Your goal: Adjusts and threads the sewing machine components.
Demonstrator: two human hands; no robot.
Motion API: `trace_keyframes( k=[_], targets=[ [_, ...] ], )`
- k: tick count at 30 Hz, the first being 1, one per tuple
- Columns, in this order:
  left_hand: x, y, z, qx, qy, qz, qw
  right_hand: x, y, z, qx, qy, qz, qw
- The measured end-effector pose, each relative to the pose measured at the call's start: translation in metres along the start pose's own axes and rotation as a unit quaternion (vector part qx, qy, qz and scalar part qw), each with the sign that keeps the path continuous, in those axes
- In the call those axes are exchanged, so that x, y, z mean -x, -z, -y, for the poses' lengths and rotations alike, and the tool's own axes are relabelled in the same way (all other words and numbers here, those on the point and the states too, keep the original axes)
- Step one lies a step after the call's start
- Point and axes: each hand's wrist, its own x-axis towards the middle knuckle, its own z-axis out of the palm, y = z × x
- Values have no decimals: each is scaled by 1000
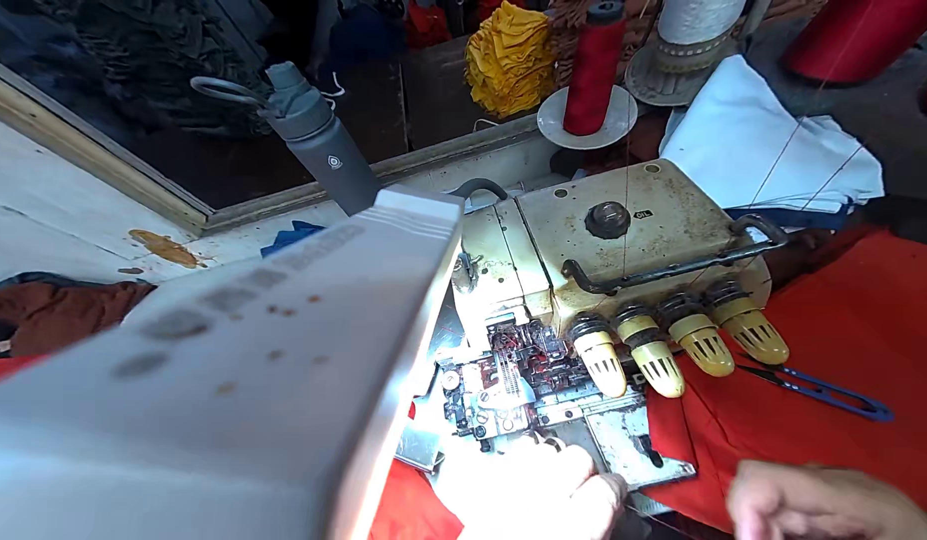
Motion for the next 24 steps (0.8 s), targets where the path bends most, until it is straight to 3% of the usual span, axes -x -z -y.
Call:
trace_keyframes(
  k=[2,5,6,8,10,11,13,16,20,24],
  targets=[
    [1,7,-6,-36,18,-4,999,18,21,5,171,-59,-67,981],
    [3,14,-11,-82,19,-4,996,25,37,11,444,-182,-98,872],
    [2,13,-13,-98,6,3,995,21,34,14,480,-161,-110,855],
    [0,8,-17,-103,-14,7,995,8,22,23,432,-41,-118,893],
    [-4,2,-18,-102,-26,-6,994,-21,-2,22,257,113,-68,957],
    [-5,0,-18,-101,-24,-19,994,-38,-18,19,199,164,-43,965],
    [-8,4,-18,-100,-5,-66,993,-66,-45,8,170,228,-36,958],
    [-9,16,-14,-57,51,-142,987,-87,-63,-8,188,269,-98,940],
    [-3,32,1,109,132,-155,973,-98,-71,-23,228,290,-183,911],
    [-3,36,9,143,172,-153,963,-102,-76,-34,269,304,-236,883]
  ],
)
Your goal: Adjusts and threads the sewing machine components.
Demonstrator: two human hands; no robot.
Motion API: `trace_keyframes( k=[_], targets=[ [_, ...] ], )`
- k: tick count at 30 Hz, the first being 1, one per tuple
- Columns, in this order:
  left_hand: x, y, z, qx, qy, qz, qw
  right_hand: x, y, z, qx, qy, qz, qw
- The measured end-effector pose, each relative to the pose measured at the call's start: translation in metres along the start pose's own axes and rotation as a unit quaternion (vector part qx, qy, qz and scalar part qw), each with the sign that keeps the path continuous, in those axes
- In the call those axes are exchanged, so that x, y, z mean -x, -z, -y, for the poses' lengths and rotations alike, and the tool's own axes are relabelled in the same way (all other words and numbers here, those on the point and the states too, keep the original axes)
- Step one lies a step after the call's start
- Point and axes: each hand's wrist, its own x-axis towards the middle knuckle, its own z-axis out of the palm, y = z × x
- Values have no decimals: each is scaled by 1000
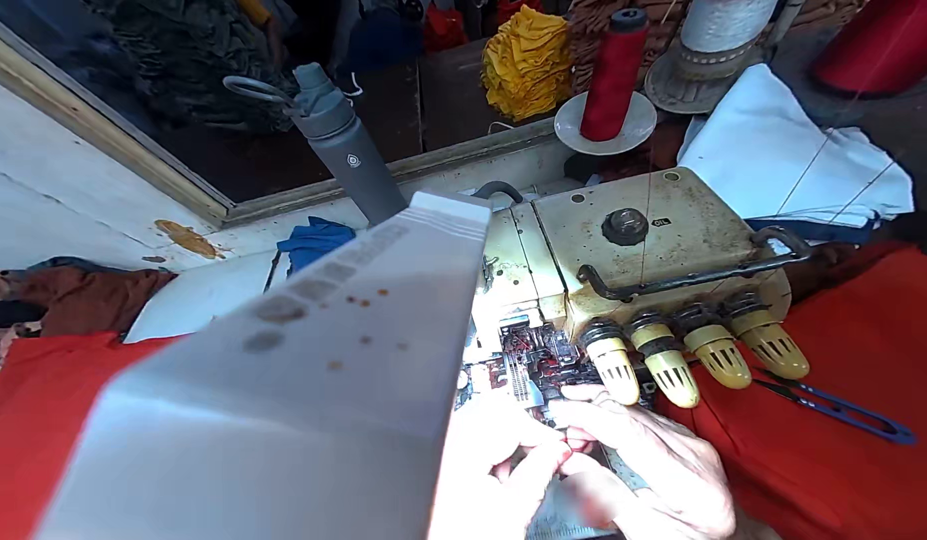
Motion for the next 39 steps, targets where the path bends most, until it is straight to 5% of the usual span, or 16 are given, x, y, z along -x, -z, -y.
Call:
trace_keyframes(
  k=[14,19,32,39],
  targets=[
    [2,-4,7,12,58,-28,998,0,-10,-5,-95,-73,-39,992],
    [8,-2,27,52,-39,-52,997,-1,-9,-6,-113,-84,-36,989],
    [10,-11,24,-33,-47,-95,994,0,-11,-3,-85,-106,-36,990],
    [7,-20,26,-85,-34,-110,990,7,-18,-5,-42,-112,-109,987]
  ],
)
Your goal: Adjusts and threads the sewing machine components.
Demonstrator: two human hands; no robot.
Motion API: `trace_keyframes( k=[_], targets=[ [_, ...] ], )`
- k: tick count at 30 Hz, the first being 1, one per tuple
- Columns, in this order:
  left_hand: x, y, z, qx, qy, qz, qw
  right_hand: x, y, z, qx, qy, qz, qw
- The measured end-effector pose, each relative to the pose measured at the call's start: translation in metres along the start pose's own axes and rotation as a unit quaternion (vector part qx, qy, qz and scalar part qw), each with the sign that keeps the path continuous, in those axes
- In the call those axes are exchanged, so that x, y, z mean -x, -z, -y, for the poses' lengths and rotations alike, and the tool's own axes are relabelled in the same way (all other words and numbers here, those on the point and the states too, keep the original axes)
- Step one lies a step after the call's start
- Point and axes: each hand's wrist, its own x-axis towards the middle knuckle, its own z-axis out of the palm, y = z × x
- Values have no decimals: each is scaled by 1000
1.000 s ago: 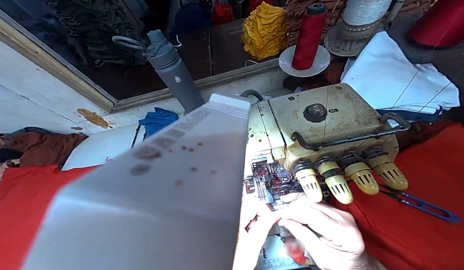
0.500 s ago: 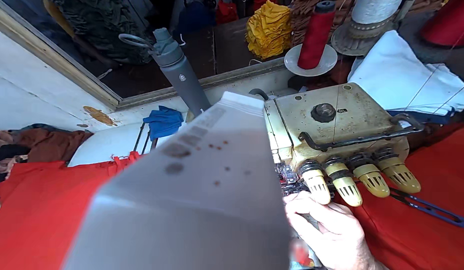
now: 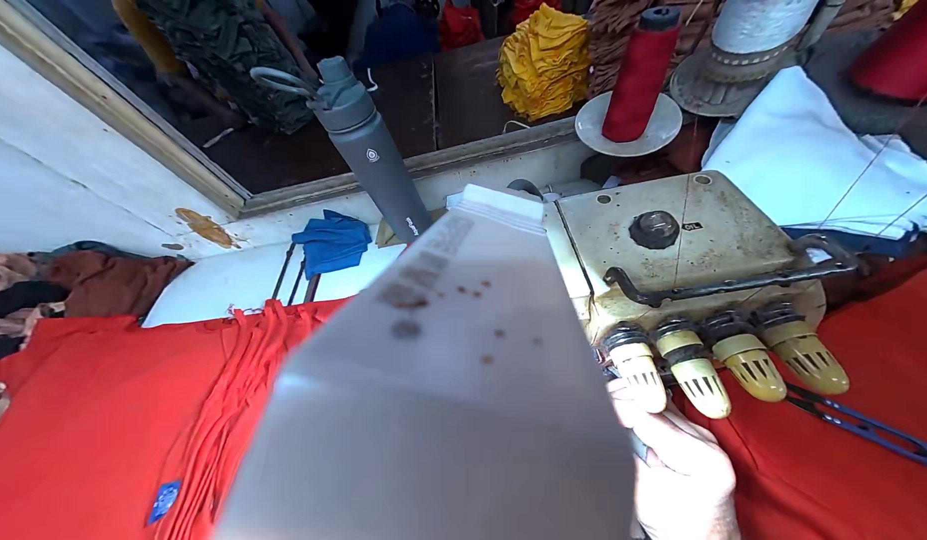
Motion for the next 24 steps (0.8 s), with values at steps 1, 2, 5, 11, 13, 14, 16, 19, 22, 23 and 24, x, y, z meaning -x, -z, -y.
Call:
trace_keyframes(
  k=[1,2,5,11,13,14,16,19,22,23,24],
  targets=[
    [0,-2,1,-6,5,-4,1000,0,-1,1,-5,-8,-10,1000],
    [0,-3,2,-3,11,-10,1000,1,-2,1,-6,-19,-22,1000],
    [1,-1,8,20,29,-51,998,1,-5,-1,17,-48,-64,997],
    [7,17,13,-1,41,-89,995,2,-13,-10,-9,-112,-107,988],
    [10,20,14,6,51,-91,995,1,-15,-11,-8,-116,-122,986],
    [11,20,16,10,54,-93,994,1,-16,-12,-6,-115,-125,985],
    [15,23,18,8,52,-90,995,1,-17,-12,-1,-113,-126,986],
    [16,26,20,-2,46,-81,996,1,-20,-11,7,-103,-115,988],
    [16,29,19,-19,46,-67,996,2,-23,-15,16,-103,-109,989],
    [16,29,20,-23,40,-66,997,3,-24,-16,17,-101,-107,989],
    [16,29,21,-23,35,-64,997,3,-24,-17,19,-101,-106,989]
  ],
)
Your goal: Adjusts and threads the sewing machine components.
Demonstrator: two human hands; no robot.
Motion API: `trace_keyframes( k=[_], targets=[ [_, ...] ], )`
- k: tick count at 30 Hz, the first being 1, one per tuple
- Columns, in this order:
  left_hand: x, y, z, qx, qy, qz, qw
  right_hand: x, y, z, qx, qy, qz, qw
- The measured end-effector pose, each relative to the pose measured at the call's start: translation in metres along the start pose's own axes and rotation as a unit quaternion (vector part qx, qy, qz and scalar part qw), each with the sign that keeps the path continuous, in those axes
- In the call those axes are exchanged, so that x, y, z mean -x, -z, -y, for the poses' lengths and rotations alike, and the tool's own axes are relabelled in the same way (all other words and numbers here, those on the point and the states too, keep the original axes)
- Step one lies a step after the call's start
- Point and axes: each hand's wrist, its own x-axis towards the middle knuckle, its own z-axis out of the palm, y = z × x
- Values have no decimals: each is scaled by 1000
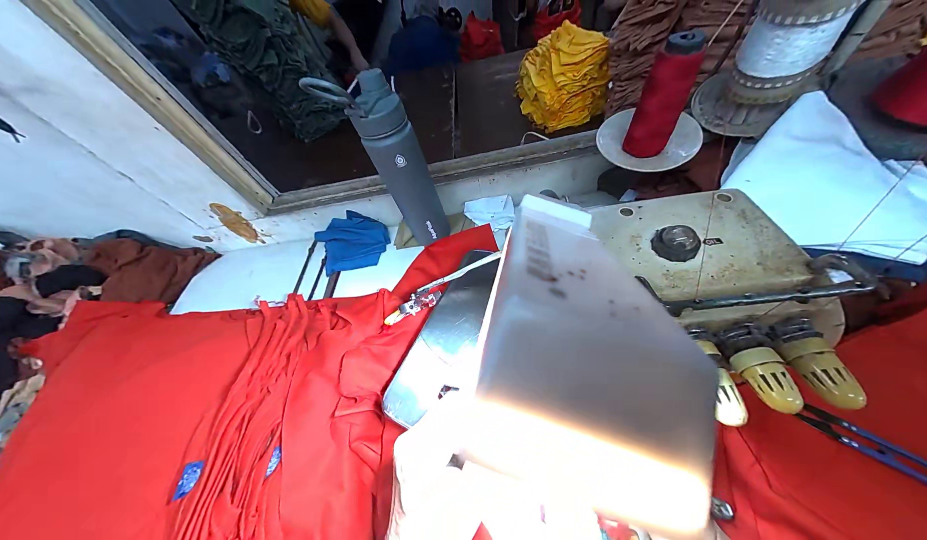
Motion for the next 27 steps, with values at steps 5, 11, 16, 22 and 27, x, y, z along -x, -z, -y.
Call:
trace_keyframes(
  k=[5,11,16,22,27],
  targets=[
    [-1,-2,2,-1,-9,3,1000,-1,-3,-1,-15,-16,9,1000],
    [-5,-5,2,-21,-13,0,1000,0,-8,1,-31,-22,19,999],
    [-13,-11,8,-27,-24,0,999,1,-11,-1,-31,-21,11,999],
    [-25,-28,8,-60,-16,24,998,-2,-15,6,-51,-23,-2,998],
    [-30,-40,4,-77,-11,33,996,-1,-15,2,-59,-15,-1,998]
  ],
)
